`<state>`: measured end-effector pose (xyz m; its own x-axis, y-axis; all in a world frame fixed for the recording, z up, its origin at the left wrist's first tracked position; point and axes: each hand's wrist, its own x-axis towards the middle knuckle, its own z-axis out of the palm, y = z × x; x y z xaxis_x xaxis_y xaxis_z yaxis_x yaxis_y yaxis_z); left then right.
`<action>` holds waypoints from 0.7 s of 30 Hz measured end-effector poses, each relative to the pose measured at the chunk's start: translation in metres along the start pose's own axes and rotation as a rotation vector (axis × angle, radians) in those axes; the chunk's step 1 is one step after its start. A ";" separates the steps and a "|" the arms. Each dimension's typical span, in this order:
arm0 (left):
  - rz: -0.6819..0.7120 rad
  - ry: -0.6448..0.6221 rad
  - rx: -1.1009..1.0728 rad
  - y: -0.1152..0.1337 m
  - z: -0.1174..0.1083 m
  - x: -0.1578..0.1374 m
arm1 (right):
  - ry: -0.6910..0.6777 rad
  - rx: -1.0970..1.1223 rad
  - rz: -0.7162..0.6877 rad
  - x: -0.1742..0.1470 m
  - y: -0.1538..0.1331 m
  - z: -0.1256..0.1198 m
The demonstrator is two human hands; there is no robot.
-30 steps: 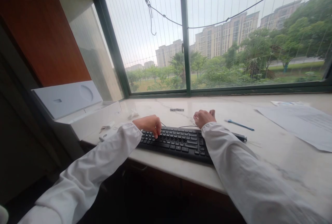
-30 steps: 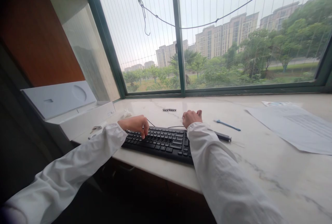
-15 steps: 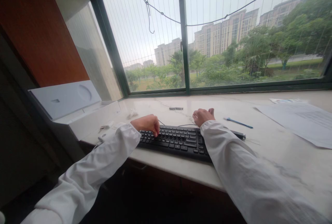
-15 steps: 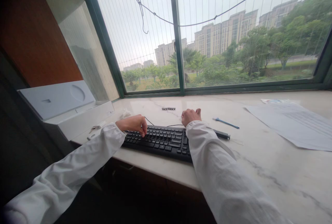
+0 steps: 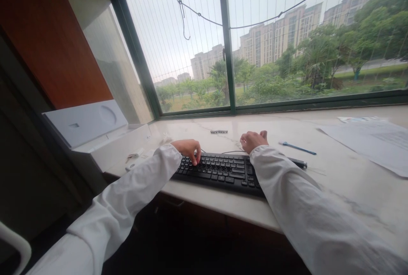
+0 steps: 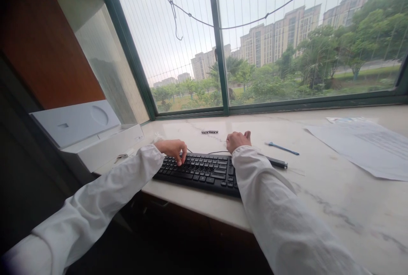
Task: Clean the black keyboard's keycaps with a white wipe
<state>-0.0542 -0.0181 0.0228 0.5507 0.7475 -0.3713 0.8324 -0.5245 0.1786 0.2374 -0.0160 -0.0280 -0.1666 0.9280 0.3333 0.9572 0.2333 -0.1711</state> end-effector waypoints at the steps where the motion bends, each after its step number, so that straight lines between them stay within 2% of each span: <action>1: 0.009 -0.003 0.000 -0.001 0.000 0.002 | 0.000 -0.001 0.001 0.000 0.000 0.000; 5: 0.034 -0.024 -0.032 -0.007 -0.003 0.012 | 0.007 0.003 -0.002 0.001 0.001 0.001; 10: 0.138 -0.266 -0.084 -0.007 -0.008 0.027 | 0.021 0.006 0.000 0.001 0.003 0.003; 12: 0.168 -0.311 -0.125 -0.007 -0.009 0.029 | 0.022 0.012 -0.003 0.000 0.002 0.003; 21: 0.245 -0.192 -0.201 -0.003 -0.006 0.003 | 0.006 0.022 -0.002 -0.001 0.001 0.000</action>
<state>-0.0548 -0.0118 0.0261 0.7296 0.5097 -0.4558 0.6831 -0.5740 0.4516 0.2381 -0.0171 -0.0288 -0.1665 0.9258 0.3393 0.9514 0.2413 -0.1913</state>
